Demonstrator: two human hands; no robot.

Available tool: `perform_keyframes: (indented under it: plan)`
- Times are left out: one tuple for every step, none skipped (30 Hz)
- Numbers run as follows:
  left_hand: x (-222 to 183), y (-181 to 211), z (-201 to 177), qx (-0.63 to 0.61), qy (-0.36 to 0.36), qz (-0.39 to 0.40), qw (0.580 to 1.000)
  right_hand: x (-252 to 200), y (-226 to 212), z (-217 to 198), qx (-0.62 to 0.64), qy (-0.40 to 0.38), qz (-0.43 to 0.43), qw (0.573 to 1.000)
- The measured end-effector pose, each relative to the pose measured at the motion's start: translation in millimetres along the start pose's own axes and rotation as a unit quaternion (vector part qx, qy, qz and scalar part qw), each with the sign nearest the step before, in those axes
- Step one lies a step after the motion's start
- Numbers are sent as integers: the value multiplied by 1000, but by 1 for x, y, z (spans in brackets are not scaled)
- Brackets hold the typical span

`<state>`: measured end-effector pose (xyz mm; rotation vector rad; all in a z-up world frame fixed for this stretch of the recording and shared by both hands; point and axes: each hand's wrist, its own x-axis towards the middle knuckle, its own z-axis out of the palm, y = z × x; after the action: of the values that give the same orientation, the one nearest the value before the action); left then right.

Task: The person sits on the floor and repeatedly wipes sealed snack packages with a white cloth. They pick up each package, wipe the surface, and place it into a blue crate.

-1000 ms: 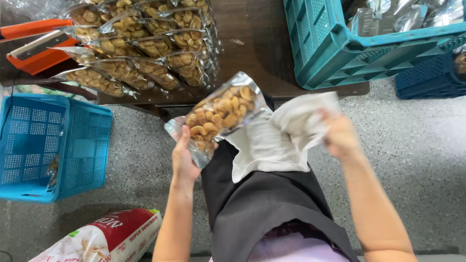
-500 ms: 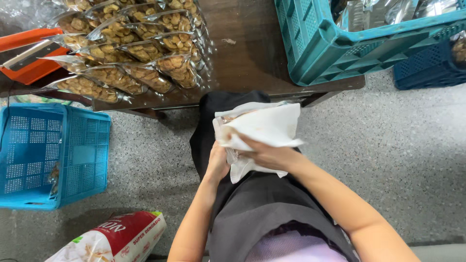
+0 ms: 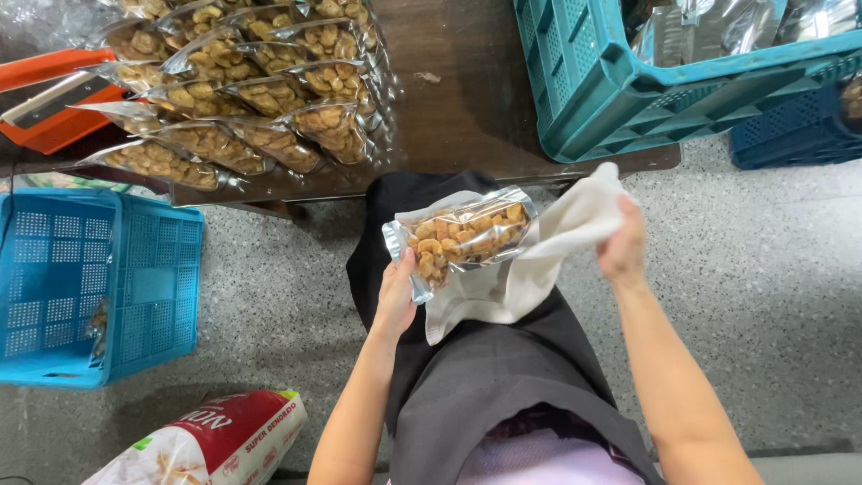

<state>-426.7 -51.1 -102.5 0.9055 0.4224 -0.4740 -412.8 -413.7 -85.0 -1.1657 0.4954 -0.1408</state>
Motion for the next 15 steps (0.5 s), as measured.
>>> perform_keyframes:
  plan:
    - [0,1,1,1,1,-1,1000,-16,-19,-4,12,-15,-18,1000]
    - [1,1,2,1,3,-3,1000,-34,-34,-4,2,-36,-34,999]
    - [2,0,2,3,5,-4,1000,-50,-42,6,-57,-86,-30,994]
    - [2,-1,2,13,2,1,1000,-66,-50,16,-115,-137,-27,984]
    - [4,-2,2,23,-3,7,1000,-76,-58,29,-172,-186,-27,967]
    - [5,-3,1,34,-7,13,999,-79,-55,52,-231,-276,-105,927]
    - [6,-5,1,43,8,21,999,-80,-43,83,-286,-362,-181,869]
    - [8,-7,2,53,24,29,998,-86,-31,107,-359,-371,-230,825]
    - [9,-9,2,61,41,37,997,-82,-13,137,-489,-349,-392,697]
    - [9,-12,2,77,59,44,994,-81,3,159,-525,-344,-405,665]
    - [7,-14,2,94,78,50,991,-78,18,173,-558,-338,-417,632]
    - [6,-15,0,111,96,55,988,-71,28,174,-542,-316,-453,634]
    - [5,-15,-2,105,93,51,989,-62,38,171,-525,-293,-488,633]
    - [4,-15,-5,99,89,47,990,-51,49,167,-506,-270,-521,632]
    - [3,-14,-7,93,85,43,991,-38,56,156,-514,-249,-493,656]
